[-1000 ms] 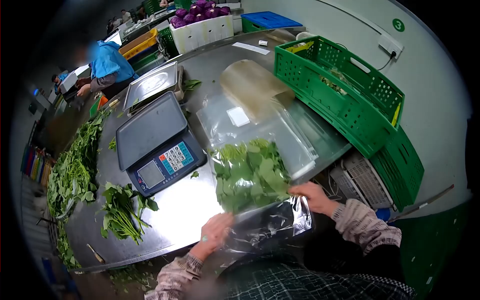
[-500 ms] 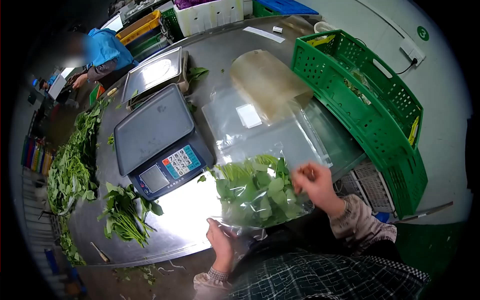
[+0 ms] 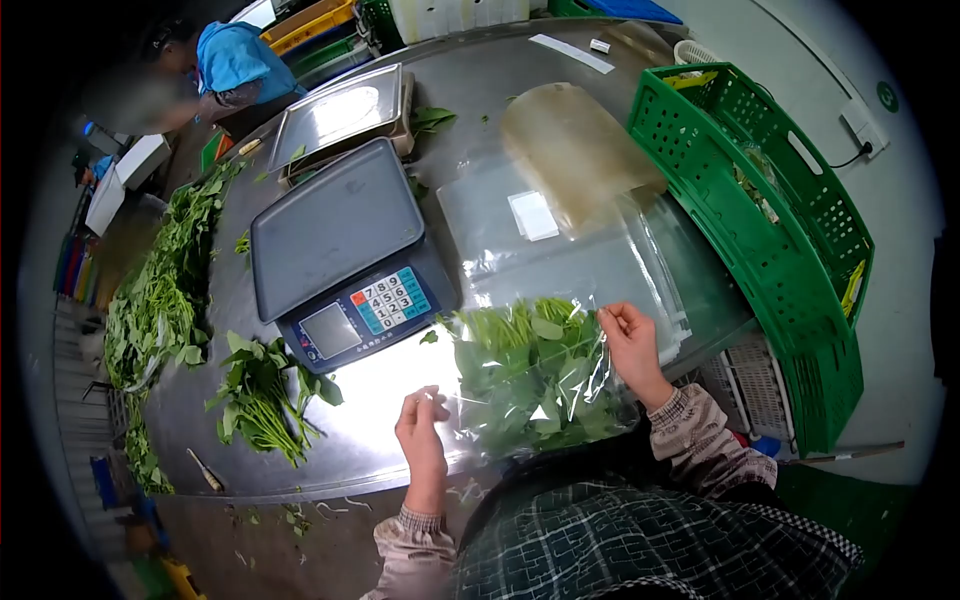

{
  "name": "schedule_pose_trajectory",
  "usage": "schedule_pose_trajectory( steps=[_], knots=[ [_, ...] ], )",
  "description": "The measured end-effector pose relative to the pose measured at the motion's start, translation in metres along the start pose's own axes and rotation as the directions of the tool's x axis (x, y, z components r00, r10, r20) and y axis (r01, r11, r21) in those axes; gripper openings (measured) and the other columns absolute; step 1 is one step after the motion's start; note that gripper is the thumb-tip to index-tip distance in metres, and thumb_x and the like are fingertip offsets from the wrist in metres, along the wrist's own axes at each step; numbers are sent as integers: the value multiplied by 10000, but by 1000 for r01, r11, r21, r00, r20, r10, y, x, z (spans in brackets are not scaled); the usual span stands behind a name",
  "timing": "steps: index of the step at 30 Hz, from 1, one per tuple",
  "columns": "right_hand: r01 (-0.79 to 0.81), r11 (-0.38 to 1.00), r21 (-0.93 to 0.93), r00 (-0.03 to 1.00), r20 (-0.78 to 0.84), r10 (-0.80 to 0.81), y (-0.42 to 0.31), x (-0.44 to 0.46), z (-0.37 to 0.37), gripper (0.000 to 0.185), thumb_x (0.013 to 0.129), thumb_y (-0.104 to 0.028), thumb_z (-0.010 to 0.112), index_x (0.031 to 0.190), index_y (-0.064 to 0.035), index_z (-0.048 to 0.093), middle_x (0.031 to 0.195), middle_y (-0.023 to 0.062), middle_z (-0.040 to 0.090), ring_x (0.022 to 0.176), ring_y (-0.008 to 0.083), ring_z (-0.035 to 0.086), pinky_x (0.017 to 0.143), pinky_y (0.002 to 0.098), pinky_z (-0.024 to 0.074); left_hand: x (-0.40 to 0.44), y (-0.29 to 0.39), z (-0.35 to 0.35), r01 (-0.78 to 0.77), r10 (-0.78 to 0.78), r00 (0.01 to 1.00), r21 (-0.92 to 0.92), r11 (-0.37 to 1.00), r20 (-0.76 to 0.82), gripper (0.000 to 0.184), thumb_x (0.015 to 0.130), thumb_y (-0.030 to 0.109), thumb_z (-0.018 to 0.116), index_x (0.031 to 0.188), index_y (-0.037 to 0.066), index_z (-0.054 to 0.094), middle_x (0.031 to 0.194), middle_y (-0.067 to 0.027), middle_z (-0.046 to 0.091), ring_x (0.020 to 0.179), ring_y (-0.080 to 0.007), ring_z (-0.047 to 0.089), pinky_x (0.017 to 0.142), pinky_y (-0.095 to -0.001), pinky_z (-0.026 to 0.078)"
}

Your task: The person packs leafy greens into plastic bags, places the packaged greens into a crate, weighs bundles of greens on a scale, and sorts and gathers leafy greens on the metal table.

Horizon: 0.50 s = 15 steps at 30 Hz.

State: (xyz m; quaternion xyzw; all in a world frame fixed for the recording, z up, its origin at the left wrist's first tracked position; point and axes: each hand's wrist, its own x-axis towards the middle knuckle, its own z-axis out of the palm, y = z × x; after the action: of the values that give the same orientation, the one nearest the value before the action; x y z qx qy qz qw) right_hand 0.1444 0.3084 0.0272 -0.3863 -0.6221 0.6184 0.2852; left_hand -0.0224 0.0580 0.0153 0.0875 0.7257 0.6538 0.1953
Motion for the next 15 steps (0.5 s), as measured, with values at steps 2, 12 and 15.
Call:
schedule_pose_trajectory(
  steps=[2,12,15],
  knots=[
    [49,999,4,998,-39,-49,0,4,2,112,924,-103,590,919,7,609,718,-35,555,625,6,458,528,184,358,13,4,5,-24,20,999,-107,994,-42,196,959,165,502,926,10,618,623,21,505,492,-49,416,445,-205,345],
    [40,988,-148,994,-90,-54,20,11,-11,120,898,-129,621,890,-9,631,620,-5,566,550,59,495,477,229,378,56,-10,36,123,-146,955,-105,987,-256,235,908,194,544,839,-8,643,542,42,416,416,-48,362,379,-247,264],
    [97,901,-423,995,35,-91,63,16,-17,180,883,-200,628,940,-29,630,664,63,602,558,150,565,489,284,418,71,-65,14,372,-360,928,282,885,-94,249,855,197,614,776,-35,658,578,-53,571,470,-144,483,475,-304,400]
  ],
)
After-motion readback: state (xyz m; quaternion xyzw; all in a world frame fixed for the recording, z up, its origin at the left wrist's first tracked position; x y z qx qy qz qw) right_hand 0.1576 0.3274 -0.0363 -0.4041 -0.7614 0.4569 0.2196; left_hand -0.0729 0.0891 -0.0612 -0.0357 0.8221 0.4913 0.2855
